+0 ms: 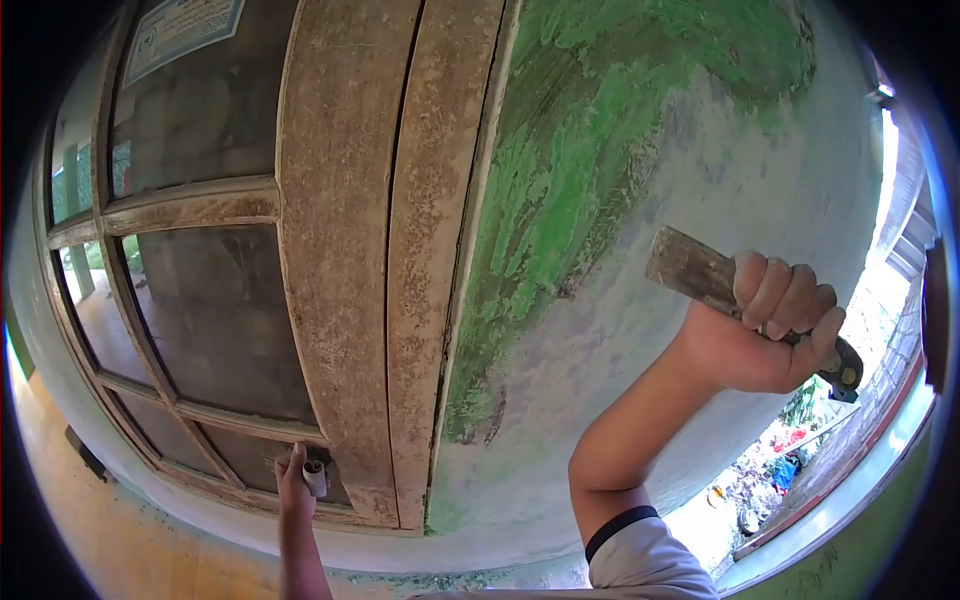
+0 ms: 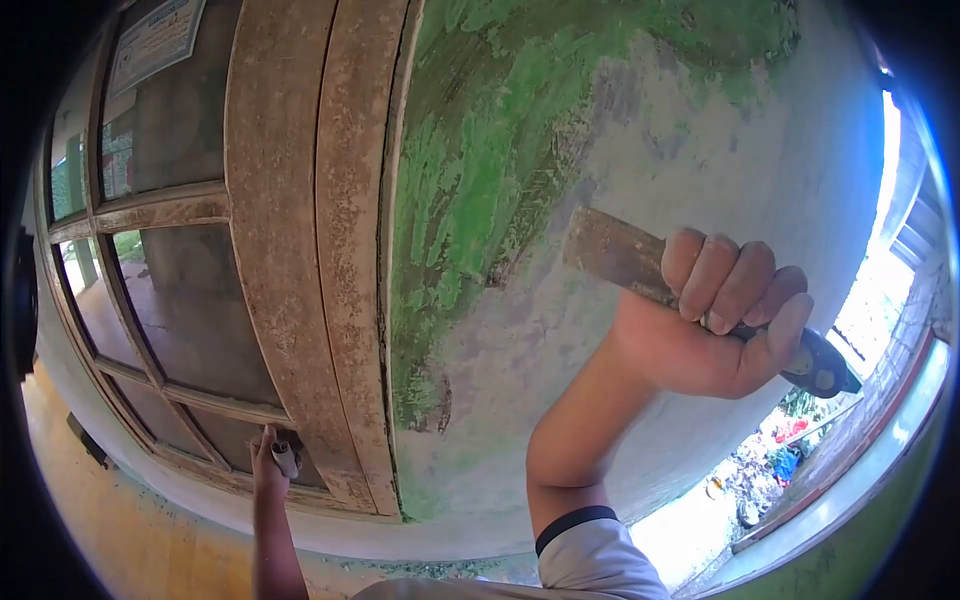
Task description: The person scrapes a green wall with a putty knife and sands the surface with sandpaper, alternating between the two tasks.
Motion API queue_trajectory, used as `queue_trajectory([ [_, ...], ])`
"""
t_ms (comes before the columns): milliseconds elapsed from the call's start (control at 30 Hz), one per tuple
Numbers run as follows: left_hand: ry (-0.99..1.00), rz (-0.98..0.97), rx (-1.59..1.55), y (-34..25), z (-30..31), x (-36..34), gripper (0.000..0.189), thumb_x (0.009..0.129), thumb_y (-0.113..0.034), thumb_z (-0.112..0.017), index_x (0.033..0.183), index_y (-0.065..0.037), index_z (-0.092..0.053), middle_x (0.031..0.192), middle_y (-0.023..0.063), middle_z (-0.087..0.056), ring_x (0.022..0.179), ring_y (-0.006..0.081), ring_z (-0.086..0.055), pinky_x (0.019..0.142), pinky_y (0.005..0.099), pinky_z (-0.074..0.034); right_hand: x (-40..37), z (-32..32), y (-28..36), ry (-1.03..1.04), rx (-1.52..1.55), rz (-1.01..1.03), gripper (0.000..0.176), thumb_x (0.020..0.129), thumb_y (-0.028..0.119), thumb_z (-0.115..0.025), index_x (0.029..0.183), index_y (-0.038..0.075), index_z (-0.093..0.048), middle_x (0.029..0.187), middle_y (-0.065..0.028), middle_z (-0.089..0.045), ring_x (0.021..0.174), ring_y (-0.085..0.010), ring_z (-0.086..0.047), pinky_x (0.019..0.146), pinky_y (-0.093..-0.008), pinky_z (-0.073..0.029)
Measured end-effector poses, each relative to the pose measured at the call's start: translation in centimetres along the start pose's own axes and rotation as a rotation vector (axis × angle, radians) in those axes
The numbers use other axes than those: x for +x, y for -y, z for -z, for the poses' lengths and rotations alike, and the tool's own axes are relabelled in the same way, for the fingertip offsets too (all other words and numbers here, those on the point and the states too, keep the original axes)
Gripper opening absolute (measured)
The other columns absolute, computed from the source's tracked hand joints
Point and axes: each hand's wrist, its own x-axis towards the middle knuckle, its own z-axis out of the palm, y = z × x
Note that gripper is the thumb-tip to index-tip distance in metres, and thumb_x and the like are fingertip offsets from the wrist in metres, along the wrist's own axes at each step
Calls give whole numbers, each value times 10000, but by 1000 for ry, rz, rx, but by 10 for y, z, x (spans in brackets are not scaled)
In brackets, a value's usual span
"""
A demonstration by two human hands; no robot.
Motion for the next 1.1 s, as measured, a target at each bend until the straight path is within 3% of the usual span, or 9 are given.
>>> queue_trajectory([
  [100,90,-15,46,-5,-1,-4,226,876,-344,-580,800,-134,-542,665,39,-596,493,155,-567,379,273,-428,-7,14,-42,-3,-138,-144,253,950,205,-329,707,147,-364,569,17,-353,452,-87,-281,491,-269,-255],
  [267,-28,3,-54,0,-2,0,334,850,-329,-635,847,-103,-389,643,80,-571,429,189,-543,347,300,-426,-6,0,-11,0,-48,-12,229,942,195,-349,717,151,-362,585,14,-358,455,-90,-279,491,-278,-259],
  [433,49,-24,12,-1,0,0,236,878,-348,-579,772,-149,-508,627,27,-563,454,152,-535,369,285,-426,-11,1,-33,-50,-131,-164,273,915,183,-376,646,153,-336,543,20,-309,449,-90,-253,502,-272,-244],
  [600,-15,-23,15,-1,-3,-2,242,867,-352,-596,774,-156,-491,608,24,-540,445,155,-521,367,289,-425,-17,8,-27,-148,-198,81,263,901,163,-385,643,147,-334,560,11,-316,445,-94,-250,488,-262,-233],
  [700,-16,-8,9,-4,-5,-4,248,862,-359,-600,776,-151,-495,624,33,-556,461,163,-538,369,288,-425,-11,10,-34,2,-114,-115,226,931,158,-340,706,141,-334,577,4,-339,455,-95,-272,471,-295,-252],
  [800,1,-24,-5,-3,-3,-1,252,864,-365,-594,778,-146,-504,654,41,-582,481,166,-557,374,284,-427,-13,-1,-14,-45,59,61,206,932,145,-348,728,135,-322,565,-2,-329,445,-102,-265,469,-295,-248],
  [867,147,-37,41,-6,0,-2,251,868,-363,-589,779,-142,-509,656,42,-589,492,166,-567,381,283,-431,-18,4,-35,-57,-38,24,197,935,152,-353,742,134,-322,564,0,-333,447,-101,-270,469,-290,-250],
  [933,112,-28,53,-5,0,-3,249,872,-360,-584,777,-141,-515,654,41,-591,488,163,-566,380,282,-431,-18,8,-38,-13,-210,-45,181,933,173,-376,763,136,-326,564,5,-336,447,-96,-276,464,-281,-248],
  [1100,67,-30,20,-6,-6,-3,245,884,-344,-570,769,-131,-530,646,42,-594,471,156,-560,378,278,-433,-18,1,-23,-112,-81,74,233,924,182,-380,702,142,-321,564,20,-312,451,-87,-258,471,-272,-244],
])
